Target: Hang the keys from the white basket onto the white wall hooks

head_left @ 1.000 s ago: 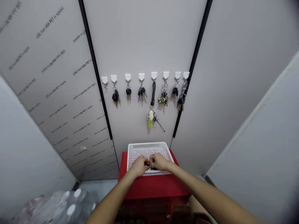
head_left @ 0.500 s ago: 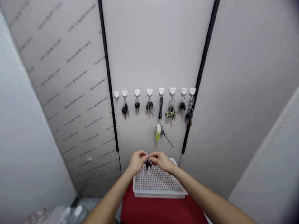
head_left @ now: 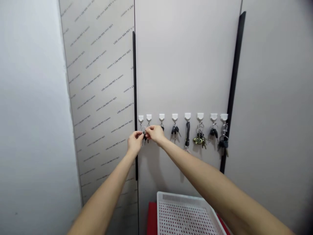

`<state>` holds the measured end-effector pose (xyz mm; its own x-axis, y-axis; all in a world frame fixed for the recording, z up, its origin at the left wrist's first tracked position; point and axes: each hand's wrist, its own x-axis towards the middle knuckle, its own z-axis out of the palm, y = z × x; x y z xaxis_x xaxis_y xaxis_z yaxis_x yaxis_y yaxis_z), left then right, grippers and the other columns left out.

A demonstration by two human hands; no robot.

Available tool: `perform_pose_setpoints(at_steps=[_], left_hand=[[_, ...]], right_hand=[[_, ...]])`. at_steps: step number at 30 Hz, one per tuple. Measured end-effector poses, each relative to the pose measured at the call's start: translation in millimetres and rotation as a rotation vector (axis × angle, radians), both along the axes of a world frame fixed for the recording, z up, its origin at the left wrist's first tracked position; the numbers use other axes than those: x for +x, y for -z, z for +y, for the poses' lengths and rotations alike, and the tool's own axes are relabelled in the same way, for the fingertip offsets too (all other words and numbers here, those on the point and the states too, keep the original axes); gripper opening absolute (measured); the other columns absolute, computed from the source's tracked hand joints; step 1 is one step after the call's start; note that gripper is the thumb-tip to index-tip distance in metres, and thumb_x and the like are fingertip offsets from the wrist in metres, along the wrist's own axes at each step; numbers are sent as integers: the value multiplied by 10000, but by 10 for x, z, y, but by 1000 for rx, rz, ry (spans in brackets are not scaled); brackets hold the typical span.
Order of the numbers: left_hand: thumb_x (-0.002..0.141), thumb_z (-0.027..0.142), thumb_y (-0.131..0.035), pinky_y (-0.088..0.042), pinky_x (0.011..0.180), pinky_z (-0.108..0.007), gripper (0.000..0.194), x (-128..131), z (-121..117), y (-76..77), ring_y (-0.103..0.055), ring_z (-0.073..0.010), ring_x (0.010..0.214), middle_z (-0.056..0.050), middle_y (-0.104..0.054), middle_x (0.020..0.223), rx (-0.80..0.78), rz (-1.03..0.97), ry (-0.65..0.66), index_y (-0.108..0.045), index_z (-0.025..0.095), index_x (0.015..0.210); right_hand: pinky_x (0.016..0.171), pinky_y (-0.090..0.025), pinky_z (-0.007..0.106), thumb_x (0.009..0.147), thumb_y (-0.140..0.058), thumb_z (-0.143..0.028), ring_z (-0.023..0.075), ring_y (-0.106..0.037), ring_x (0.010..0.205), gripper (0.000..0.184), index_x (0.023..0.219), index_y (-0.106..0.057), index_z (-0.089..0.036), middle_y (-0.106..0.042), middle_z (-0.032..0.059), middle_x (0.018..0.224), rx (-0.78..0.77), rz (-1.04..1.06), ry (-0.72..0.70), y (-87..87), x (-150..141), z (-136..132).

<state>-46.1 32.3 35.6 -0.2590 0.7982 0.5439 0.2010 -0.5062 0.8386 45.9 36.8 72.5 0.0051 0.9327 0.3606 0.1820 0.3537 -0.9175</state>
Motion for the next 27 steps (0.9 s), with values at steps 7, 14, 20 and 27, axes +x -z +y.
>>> perform_pose_setpoints(at_steps=[7, 14, 20, 27], left_hand=[[592, 232, -474, -375, 562, -225, 144, -107, 393, -222, -489, -96, 565, -20, -566, 640, -78, 42, -184, -547, 145, 680], [558, 174, -520, -380, 563, -215, 146, -126, 474, -4, -501, -93, 568, -9, -566, 600, -126, 72, -158, -546, 145, 698], [548, 153, -498, -364, 529, -182, 290, -136, 163, 529, -469, -62, 524, 30, -504, 593, -162, -13, -122, -475, 145, 836], [537, 49, -422, -288, 429, -152, 511, 388, -385, 1462, -334, -28, 391, 96, -356, 437, -482, 104, 313, -361, 95, 1043]], right_hand=[[422, -403, 175, 641, -459, -163, 73, -496, 438, 88, 641, -539, -126, -530, 12, 486, 34, -244, 184, -212, -234, 281], [579, -392, 205, 618, -441, -100, 102, -527, 583, 267, 872, -519, -126, -567, 33, 611, 169, -451, 268, -91, -205, 241], [592, -365, 195, 627, -414, -173, 90, -487, 572, 280, 887, -517, -156, -554, 9, 621, 282, -690, 130, 394, 255, -195], [355, -313, 172, 532, -452, -105, 43, -345, 331, 559, 1083, -369, -142, -418, -64, 461, -527, -910, -286, 1559, 1245, -695]])
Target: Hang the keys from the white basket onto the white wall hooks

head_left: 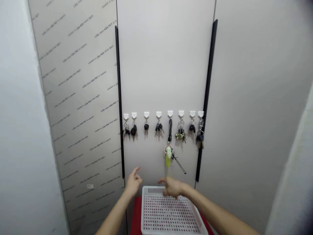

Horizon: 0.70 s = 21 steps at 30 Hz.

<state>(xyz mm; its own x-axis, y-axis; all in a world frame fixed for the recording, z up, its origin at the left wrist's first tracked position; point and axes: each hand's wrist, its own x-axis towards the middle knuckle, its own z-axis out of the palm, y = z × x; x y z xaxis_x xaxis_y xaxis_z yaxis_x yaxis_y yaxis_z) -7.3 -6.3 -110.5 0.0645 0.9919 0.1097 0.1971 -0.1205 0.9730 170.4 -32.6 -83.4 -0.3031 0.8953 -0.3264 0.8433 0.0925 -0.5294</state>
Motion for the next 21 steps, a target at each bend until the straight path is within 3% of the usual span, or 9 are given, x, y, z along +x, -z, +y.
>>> perform_pose_setpoints(at_steps=[1, 3, 7, 9, 11, 14, 21], left_hand=[[531, 21, -406, -289, 439, -147, 577, 121, -51, -14, -329, -25, 400, 98, -353, 444, 2, -7, 48, -300, 97, 1093], [530, -3, -400, -298, 462, -139, 687, 360, -139, -229, -331, -21, 423, 99, -354, 462, 74, -46, 134, -165, 125, 1162], [569, 69, -461, -329, 507, -144, 780, 733, -341, -1108, -375, -25, 477, 88, -384, 515, 367, -194, 281, -7, 212, 1186], [576, 82, -469, -329, 493, -145, 796, 851, -467, -1507, -369, -23, 464, 89, -382, 512, 487, -292, 336, 26, 229, 1183], [578, 76, -467, -323, 473, -139, 793, 924, -583, -1756, -359, -20, 449, 92, -379, 503, 554, -342, 382, 19, 242, 1182], [575, 59, -461, -316, 456, -133, 787, 968, -689, -1873, -352, -18, 441, 95, -373, 492, 579, -366, 435, 1, 252, 1182], [570, 40, -459, -339, 471, -145, 792, 903, -703, -1850, -345, -16, 431, 95, -358, 486, 570, -354, 456, -5, 245, 1186]], right_hand=[[347, -308, 169, 526, -442, -82, 41, -336, 329, 616, 1125, -308, -133, -406, -70, 459, -20, 28, 21, 14, 90, -47], [363, -310, 161, 540, -413, -54, 38, -330, 353, 666, 1171, -209, -115, -383, -75, 462, 154, 175, 79, -168, 197, -136], [443, -344, 166, 656, -363, -113, 45, -356, 434, 662, 1201, 5, -191, -354, -74, 505, 802, 712, 145, -1002, 206, -359], [449, -350, 179, 667, -378, -128, 52, -356, 440, 683, 1194, 41, -240, -352, -74, 511, 965, 868, 99, -1343, 189, -481], [433, -344, 186, 664, -395, -126, 55, -348, 430, 695, 1190, 35, -268, -357, -75, 510, 1022, 944, 62, -1514, 187, -570], [415, -335, 190, 666, -402, -124, 54, -339, 415, 692, 1186, 26, -283, -370, -74, 513, 1008, 998, 57, -1532, 202, -619], [396, -330, 174, 657, -404, -121, 43, -324, 395, 694, 1182, 19, -288, -365, -85, 494, 927, 1053, 21, -1482, 176, -591]])
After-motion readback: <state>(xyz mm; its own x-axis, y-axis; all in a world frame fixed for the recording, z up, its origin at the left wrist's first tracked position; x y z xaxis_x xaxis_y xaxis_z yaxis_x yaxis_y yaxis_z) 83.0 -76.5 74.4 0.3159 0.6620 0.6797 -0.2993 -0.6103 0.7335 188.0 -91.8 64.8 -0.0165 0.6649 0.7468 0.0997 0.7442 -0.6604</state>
